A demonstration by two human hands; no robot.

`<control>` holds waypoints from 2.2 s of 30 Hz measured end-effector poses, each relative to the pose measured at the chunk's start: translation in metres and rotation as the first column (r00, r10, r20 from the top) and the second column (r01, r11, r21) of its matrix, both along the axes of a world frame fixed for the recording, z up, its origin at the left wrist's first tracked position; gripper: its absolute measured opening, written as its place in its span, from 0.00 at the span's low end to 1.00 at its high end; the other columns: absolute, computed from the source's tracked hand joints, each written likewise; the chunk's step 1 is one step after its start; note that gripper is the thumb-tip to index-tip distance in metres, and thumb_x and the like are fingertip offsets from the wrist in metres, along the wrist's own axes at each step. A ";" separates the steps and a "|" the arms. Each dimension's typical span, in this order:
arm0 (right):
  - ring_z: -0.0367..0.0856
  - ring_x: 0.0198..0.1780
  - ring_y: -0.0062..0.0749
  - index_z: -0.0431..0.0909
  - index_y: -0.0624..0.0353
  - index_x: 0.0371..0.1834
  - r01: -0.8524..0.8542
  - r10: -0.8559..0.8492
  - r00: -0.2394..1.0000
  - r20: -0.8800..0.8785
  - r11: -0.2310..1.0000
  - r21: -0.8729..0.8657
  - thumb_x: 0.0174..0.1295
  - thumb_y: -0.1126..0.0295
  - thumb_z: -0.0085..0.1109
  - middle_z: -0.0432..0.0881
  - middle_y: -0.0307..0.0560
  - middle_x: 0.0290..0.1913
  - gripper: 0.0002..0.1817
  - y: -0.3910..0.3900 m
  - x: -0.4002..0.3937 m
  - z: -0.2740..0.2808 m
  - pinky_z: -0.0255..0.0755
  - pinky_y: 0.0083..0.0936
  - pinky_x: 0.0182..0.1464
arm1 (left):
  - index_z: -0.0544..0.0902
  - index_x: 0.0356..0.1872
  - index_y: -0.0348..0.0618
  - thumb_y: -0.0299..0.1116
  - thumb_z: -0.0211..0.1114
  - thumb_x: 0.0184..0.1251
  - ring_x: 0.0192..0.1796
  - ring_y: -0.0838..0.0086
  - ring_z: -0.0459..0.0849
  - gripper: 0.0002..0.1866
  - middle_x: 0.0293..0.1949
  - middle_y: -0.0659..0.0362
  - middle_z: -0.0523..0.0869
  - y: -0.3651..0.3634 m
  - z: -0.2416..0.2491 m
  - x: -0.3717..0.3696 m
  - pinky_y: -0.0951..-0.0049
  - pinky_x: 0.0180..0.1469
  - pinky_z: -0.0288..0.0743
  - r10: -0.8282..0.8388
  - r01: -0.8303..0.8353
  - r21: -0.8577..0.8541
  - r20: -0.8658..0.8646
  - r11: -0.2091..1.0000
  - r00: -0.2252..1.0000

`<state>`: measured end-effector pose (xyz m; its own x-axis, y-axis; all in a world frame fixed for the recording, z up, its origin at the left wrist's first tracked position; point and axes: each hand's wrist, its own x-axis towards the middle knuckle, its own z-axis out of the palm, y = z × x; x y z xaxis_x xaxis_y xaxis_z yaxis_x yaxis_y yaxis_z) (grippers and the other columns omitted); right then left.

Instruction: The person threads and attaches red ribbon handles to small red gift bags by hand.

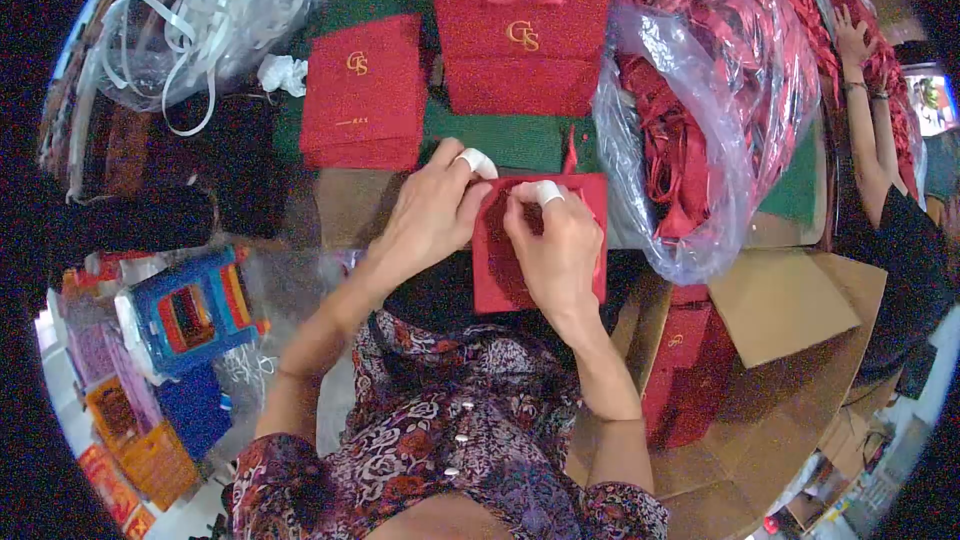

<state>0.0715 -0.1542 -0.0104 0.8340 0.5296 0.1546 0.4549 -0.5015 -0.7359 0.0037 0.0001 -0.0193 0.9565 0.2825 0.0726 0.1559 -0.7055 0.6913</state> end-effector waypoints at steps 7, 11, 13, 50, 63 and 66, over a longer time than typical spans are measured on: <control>0.85 0.35 0.35 0.83 0.65 0.40 -0.033 0.032 0.998 0.049 0.999 0.038 0.58 0.80 0.68 0.86 0.50 0.37 0.08 -0.012 -0.001 -0.002 0.78 0.28 0.41 | 0.79 0.41 0.37 0.23 0.63 0.64 0.42 0.47 0.82 0.06 0.41 0.48 0.77 0.003 0.011 0.005 0.54 0.42 0.77 -0.085 0.088 -0.069 0.036 0.994 0.996; 0.85 0.35 0.36 0.83 0.65 0.39 -0.010 0.008 0.999 0.054 0.999 0.035 0.58 0.80 0.68 0.86 0.50 0.36 0.07 -0.014 -0.005 0.000 0.78 0.28 0.42 | 0.79 0.40 0.37 0.22 0.63 0.63 0.41 0.47 0.82 0.06 0.40 0.48 0.79 0.003 0.013 0.007 0.54 0.42 0.77 -0.116 0.123 -0.128 0.059 0.984 0.991; 0.85 0.35 0.36 0.83 0.64 0.39 -0.021 0.015 0.996 0.083 0.998 0.062 0.57 0.80 0.68 0.86 0.50 0.35 0.07 -0.013 -0.003 -0.005 0.78 0.28 0.41 | 0.79 0.40 0.37 0.22 0.63 0.63 0.41 0.47 0.83 0.06 0.39 0.48 0.79 0.002 0.012 0.007 0.54 0.42 0.77 -0.128 0.136 -0.147 0.062 0.980 0.990; 0.85 0.33 0.38 0.84 0.62 0.38 -0.005 -0.001 0.984 0.179 0.999 0.036 0.55 0.79 0.71 0.85 0.47 0.32 0.08 -0.012 -0.019 0.000 0.76 0.32 0.36 | 0.80 0.43 0.39 0.26 0.67 0.63 0.27 0.67 0.83 0.09 0.28 0.52 0.84 -0.011 0.016 -0.010 0.67 0.33 0.75 -0.015 0.027 -0.301 0.042 0.953 0.999; 0.80 0.35 0.39 0.87 0.60 0.37 -0.286 0.301 0.952 0.065 0.943 -0.173 0.63 0.69 0.66 0.80 0.48 0.29 0.06 -0.019 0.034 0.051 0.71 0.31 0.38 | 0.83 0.41 0.44 0.27 0.73 0.57 0.22 0.67 0.74 0.11 0.29 0.57 0.78 -0.025 0.020 -0.025 0.64 0.28 0.70 -0.039 0.067 -0.096 0.269 0.993 0.962; 0.81 0.32 0.50 0.89 0.58 0.35 -0.496 0.465 0.848 -0.254 0.865 -0.074 0.60 0.61 0.66 0.79 0.53 0.27 0.12 -0.015 0.055 0.048 0.73 0.40 0.38 | 0.83 0.40 0.41 0.26 0.72 0.59 0.30 0.59 0.80 0.10 0.32 0.53 0.80 -0.023 0.025 -0.027 0.61 0.34 0.75 -0.098 0.109 -0.017 0.312 0.994 0.945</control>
<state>0.1264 -0.1687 0.0373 0.4731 0.8751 -0.1016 0.4986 -0.3611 -0.7880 -0.0230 -0.0228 0.0060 0.9123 0.1907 0.3624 -0.1425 -0.6819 0.7174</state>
